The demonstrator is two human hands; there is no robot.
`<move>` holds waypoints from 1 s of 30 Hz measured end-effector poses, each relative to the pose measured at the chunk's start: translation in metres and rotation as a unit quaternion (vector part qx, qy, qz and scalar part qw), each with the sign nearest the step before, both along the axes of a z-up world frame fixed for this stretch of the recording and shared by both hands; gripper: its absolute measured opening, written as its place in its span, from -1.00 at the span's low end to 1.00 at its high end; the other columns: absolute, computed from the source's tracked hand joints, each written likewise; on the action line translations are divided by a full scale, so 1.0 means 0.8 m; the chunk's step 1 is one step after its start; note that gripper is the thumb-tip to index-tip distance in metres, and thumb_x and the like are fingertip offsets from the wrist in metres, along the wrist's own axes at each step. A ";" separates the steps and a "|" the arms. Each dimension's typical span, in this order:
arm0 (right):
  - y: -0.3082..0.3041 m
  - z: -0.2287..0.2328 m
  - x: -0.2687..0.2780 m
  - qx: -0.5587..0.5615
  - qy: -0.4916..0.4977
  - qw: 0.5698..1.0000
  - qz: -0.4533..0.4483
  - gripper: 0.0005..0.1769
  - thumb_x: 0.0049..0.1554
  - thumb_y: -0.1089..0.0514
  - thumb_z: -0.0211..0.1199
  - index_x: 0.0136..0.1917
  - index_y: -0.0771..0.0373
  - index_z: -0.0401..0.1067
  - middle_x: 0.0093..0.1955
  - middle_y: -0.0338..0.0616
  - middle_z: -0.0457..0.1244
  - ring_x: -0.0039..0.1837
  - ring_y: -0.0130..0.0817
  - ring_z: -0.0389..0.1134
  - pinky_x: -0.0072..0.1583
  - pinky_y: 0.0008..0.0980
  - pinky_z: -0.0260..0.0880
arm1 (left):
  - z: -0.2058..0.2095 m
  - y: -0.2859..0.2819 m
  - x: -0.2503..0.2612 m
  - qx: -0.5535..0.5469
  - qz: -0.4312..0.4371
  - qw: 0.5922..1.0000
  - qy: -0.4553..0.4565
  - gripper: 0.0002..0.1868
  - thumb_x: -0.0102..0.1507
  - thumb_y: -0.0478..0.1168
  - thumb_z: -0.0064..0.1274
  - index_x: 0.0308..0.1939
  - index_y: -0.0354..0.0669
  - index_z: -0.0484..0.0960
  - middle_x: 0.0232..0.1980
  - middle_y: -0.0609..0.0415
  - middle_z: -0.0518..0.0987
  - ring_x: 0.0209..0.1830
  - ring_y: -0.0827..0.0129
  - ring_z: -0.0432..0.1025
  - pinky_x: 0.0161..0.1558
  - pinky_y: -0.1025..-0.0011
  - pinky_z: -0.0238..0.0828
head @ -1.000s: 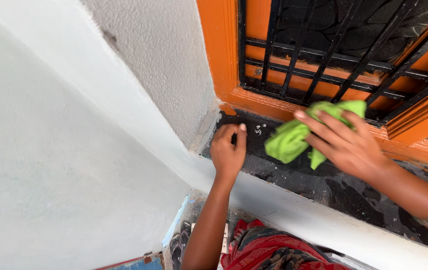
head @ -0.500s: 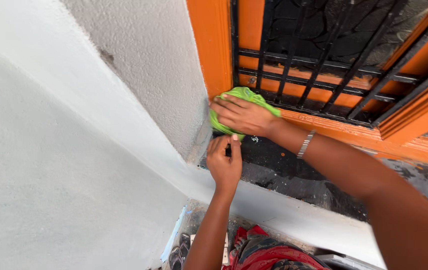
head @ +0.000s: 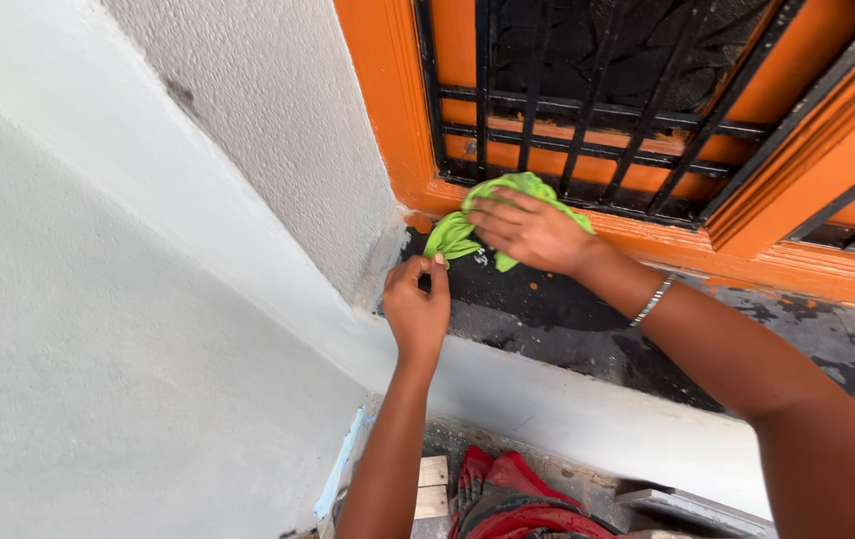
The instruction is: The person wipes the exterior frame and metal bars of a window using a green cloth.
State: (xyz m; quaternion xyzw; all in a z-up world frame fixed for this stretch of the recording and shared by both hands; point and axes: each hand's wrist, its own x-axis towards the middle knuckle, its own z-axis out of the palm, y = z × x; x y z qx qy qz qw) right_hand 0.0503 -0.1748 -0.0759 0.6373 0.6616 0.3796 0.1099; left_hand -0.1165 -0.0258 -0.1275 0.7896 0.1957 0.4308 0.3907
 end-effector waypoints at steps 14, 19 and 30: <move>-0.190 0.009 -0.054 0.117 0.107 0.976 -0.150 -0.59 0.02 0.26 0.23 0.16 0.25 0.52 0.36 -0.05 0.31 0.35 -0.17 0.37 0.29 -0.22 0.41 | 0.008 -0.050 0.001 0.157 0.049 0.983 -0.081 -0.82 0.34 -0.12 0.16 -0.21 -0.16 0.66 -0.11 -0.02 0.64 -0.09 -0.04 0.52 0.00 0.10 0.41; -0.205 0.011 -0.064 0.170 0.144 0.957 -0.186 -0.53 0.03 0.27 0.26 0.24 0.21 0.54 0.39 -0.09 0.32 0.33 -0.19 0.37 0.17 -0.22 0.41 | 0.030 -0.150 0.024 0.092 -0.168 0.981 -0.032 -0.62 0.26 -0.13 0.18 0.13 -0.12 0.59 0.08 -0.05 0.60 -0.15 0.08 0.58 -0.15 0.21 0.56; -0.195 0.033 -0.079 0.151 0.094 0.960 -0.216 -0.45 0.11 0.23 0.14 0.39 0.19 0.47 0.31 -0.20 0.25 0.26 -0.28 0.26 0.18 -0.29 0.25 | 0.027 -0.123 0.103 0.373 -0.052 0.925 -0.050 -0.68 0.20 -0.38 0.09 0.05 -0.21 0.60 0.12 0.00 0.53 0.09 0.13 0.54 -0.02 0.26 0.55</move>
